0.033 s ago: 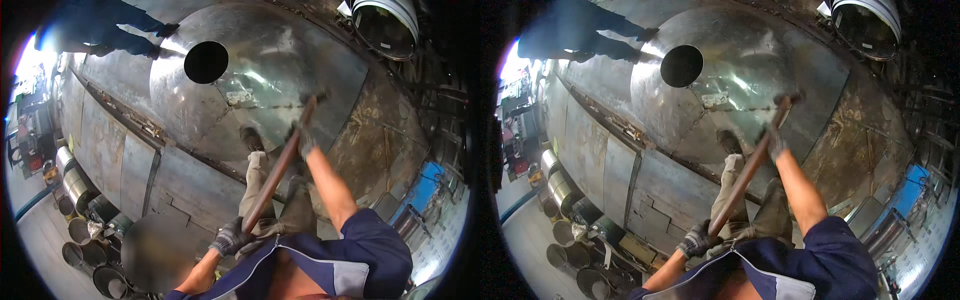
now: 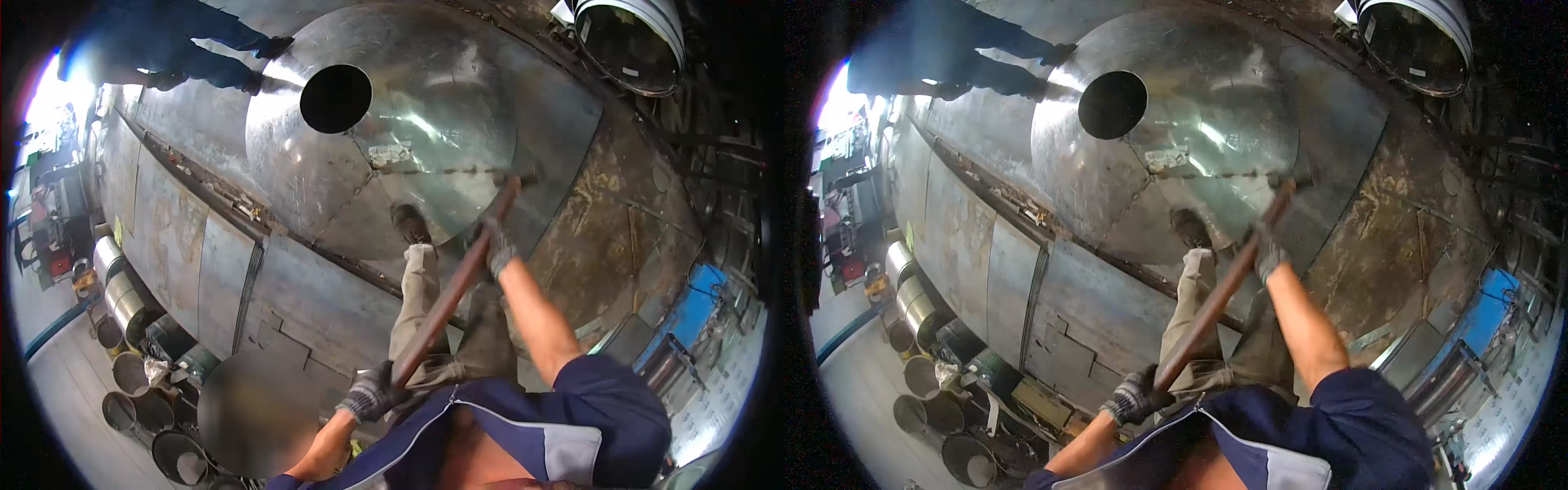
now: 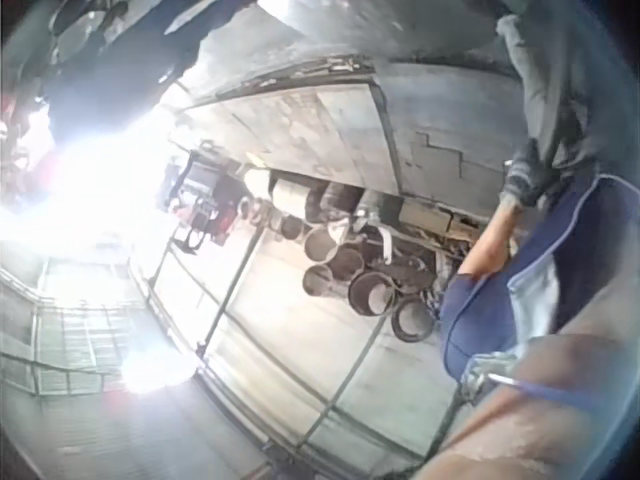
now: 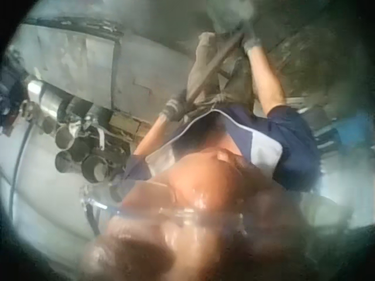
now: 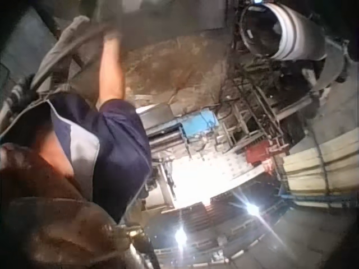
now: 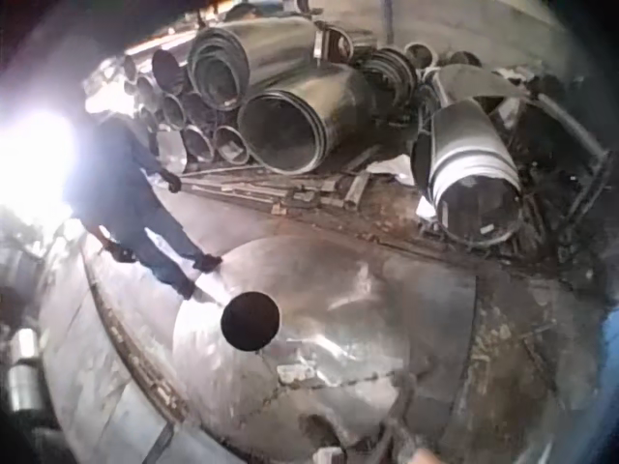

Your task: Hammering a conical metal component onto a larger metal sheet using a sledgehammer.

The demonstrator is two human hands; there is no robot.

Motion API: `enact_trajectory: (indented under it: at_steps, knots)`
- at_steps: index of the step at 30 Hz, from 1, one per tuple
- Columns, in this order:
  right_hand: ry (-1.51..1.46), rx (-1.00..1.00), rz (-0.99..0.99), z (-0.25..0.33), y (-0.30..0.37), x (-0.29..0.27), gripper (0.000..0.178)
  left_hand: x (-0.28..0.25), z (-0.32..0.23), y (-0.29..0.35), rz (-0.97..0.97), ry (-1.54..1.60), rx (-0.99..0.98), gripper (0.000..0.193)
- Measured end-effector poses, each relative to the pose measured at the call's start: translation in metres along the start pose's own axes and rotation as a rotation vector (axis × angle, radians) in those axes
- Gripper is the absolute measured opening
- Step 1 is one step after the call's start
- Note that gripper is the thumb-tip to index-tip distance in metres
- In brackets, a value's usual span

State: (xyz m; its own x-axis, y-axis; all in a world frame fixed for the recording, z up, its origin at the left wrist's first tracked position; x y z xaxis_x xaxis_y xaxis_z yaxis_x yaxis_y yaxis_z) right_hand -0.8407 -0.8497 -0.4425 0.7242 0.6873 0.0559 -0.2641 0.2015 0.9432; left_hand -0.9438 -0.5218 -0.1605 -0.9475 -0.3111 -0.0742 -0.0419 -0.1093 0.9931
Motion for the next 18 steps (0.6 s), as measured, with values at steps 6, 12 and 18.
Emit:
enact_trajectory:
  at_steps: [6,12,18]
  knots:
    - [-0.261,-0.046,-0.290,-0.184,0.068,-0.251,0.026,0.043,0.041,0.010,0.356,-0.159,0.328,0.061]
    - [-0.534,-0.598,-0.071,-0.054,0.151,-0.398,0.033,0.041,-0.108,-0.118,0.196,-0.500,0.803,0.060]
    - [-0.336,-1.260,0.066,0.236,0.264,-0.340,0.049,-0.031,-0.341,-0.095,-0.421,-0.427,1.121,0.048]
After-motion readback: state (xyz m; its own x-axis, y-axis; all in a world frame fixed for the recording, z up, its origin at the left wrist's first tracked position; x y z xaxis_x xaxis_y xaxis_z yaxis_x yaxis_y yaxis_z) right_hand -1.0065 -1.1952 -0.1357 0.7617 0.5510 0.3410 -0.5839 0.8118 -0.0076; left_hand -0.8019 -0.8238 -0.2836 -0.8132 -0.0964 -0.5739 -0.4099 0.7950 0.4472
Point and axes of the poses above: each hand's wrist, its own y-axis away from the middle knuckle, its own x-axis out of the palm, z = x × y, the point moved 1 cm from there along -y, towards the middle knuckle, and after that the axes turned 14 degrees about -x, right-handed, at the moved point
